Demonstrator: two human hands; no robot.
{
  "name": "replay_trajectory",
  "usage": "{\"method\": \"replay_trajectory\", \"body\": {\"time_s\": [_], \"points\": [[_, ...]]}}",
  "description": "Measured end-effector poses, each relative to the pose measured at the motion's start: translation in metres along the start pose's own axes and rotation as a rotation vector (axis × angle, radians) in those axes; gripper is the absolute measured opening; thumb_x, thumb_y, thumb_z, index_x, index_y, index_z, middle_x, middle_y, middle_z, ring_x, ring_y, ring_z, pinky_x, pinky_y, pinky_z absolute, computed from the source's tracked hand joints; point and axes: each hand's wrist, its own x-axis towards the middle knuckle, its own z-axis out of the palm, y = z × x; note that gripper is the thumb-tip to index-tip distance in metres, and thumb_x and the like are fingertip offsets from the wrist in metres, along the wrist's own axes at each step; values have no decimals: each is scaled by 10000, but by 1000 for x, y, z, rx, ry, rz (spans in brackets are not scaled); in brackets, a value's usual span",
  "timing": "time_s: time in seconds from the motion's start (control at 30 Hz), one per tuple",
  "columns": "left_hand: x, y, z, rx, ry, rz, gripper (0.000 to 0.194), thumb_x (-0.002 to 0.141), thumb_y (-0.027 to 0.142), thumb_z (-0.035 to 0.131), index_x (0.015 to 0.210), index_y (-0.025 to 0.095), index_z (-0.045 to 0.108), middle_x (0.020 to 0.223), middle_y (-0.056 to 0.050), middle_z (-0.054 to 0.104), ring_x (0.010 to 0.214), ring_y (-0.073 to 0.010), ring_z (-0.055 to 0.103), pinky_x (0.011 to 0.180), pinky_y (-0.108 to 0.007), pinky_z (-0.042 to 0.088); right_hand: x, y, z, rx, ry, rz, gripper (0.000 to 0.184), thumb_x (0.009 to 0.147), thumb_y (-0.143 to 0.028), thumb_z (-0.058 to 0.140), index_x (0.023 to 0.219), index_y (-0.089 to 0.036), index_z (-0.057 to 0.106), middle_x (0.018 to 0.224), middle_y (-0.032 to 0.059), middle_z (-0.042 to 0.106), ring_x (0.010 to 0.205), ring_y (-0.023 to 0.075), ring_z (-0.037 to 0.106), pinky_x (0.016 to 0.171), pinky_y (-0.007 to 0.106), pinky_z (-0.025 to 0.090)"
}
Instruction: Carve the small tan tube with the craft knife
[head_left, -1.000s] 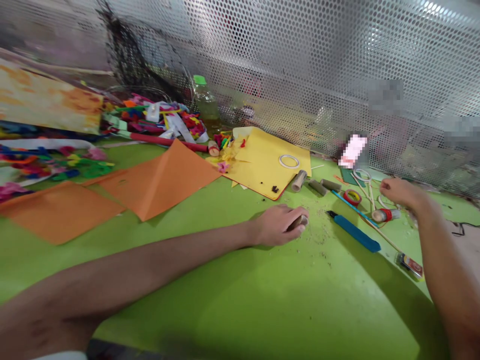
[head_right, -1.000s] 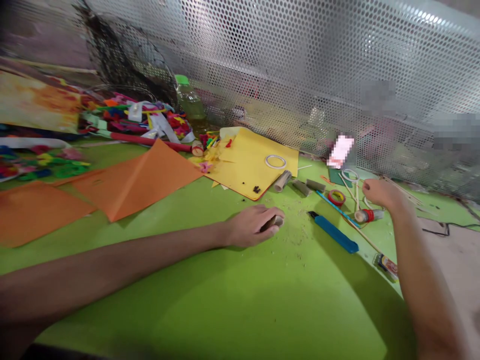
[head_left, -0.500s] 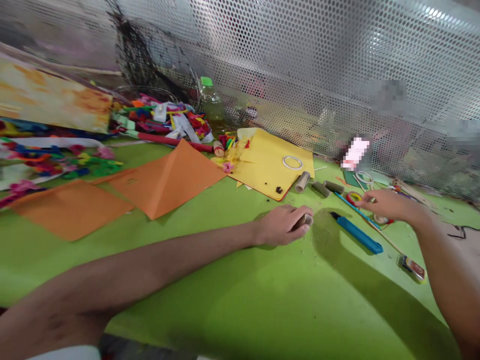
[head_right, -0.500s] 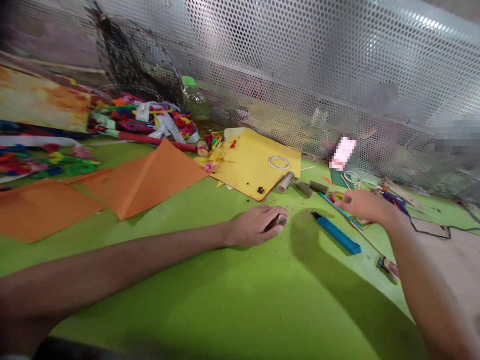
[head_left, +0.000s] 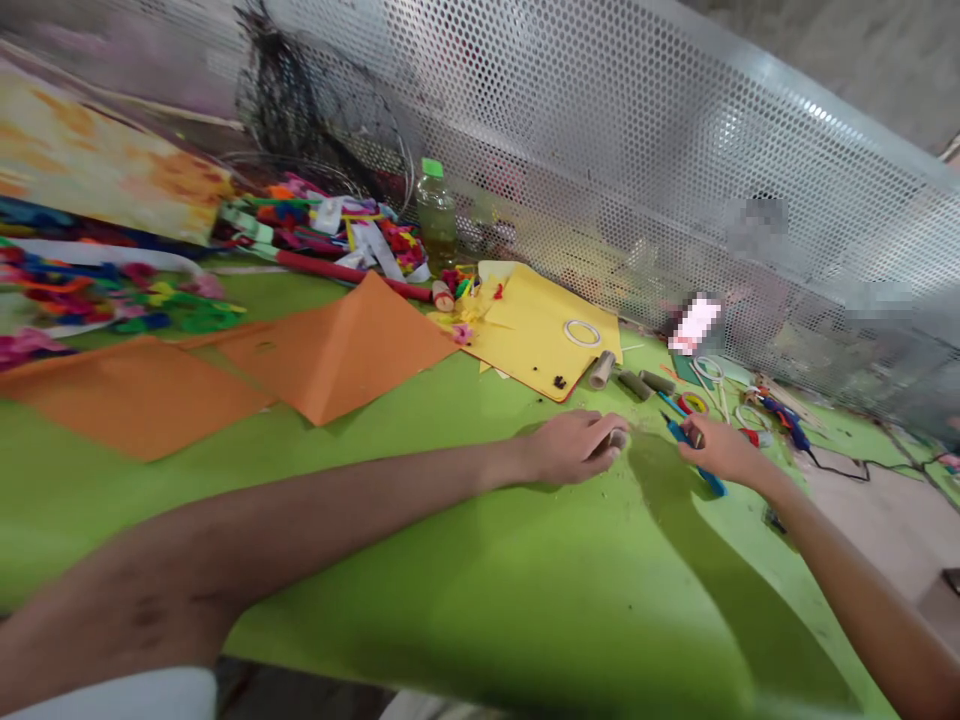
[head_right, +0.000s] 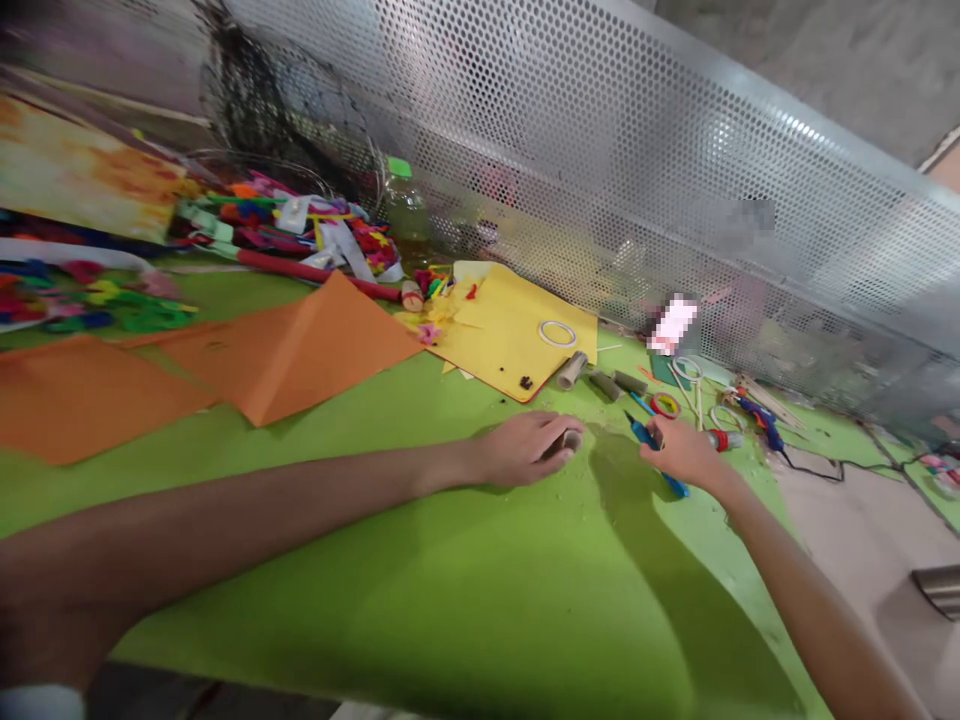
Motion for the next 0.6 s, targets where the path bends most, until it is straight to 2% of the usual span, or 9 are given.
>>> {"method": "replay_trajectory", "body": {"time_s": [0.07,0.17,0.2,0.27,0.37,0.43,0.5,0.6], "points": [[1,-2,3,4,29,35,311,969,355,370,1189,170,490,976,-93,687,875,-230,634,763,-351,461,-5,-2,2,368,66,33,308,797,-413,525,1035,-224,577,899,64,657,787,225,624,720,361,475],[2,-5,8,21,48,60,311,973,369,365,1168,171,505,957,-90,683,877,-238,632,779,-363,463,-16,-12,8,1073,75,95,354,729,-341,519,1063,-226,545,870,33,634,683,180,604,651,348,501],[2,-6,9,25,48,65,319,972,376,369,1175,170,504,968,-93,684,890,-243,631,788,-368,464,-21,-18,11,1230,104,81,368,707,-326,516,1061,-226,536,864,27,632,660,168,586,615,333,494],[2,-7,10,18,42,64,340,976,380,366,1206,165,495,981,-93,690,917,-247,630,821,-379,466,-29,-29,19,1400,138,75,400,658,-318,513,1048,-228,527,827,12,618,604,152,548,541,311,468],[-1,-6,8,37,18,47,372,985,371,348,1255,160,493,1027,-111,686,956,-254,625,832,-387,469,-36,-40,34,1350,242,99,376,707,-399,538,1047,-238,529,748,-17,570,563,145,506,480,287,419],[-3,-6,6,43,1,43,391,989,364,346,1299,168,483,1044,-108,685,970,-252,619,836,-384,469,-39,-40,45,1116,346,120,356,767,-489,582,1018,-238,552,674,-35,533,544,136,475,490,277,397],[-5,-5,4,38,-11,64,370,993,345,339,1275,175,508,1014,-92,689,961,-238,617,864,-380,459,-39,-36,53,869,430,115,372,767,-554,623,938,-227,580,646,-23,546,561,141,474,498,273,367],[-8,-5,2,-3,-33,67,337,990,324,352,1241,183,527,1037,-78,690,955,-215,608,870,-361,449,-38,-29,61,660,429,128,404,797,-617,589,898,-226,589,656,-13,578,564,144,483,511,274,348]]}}
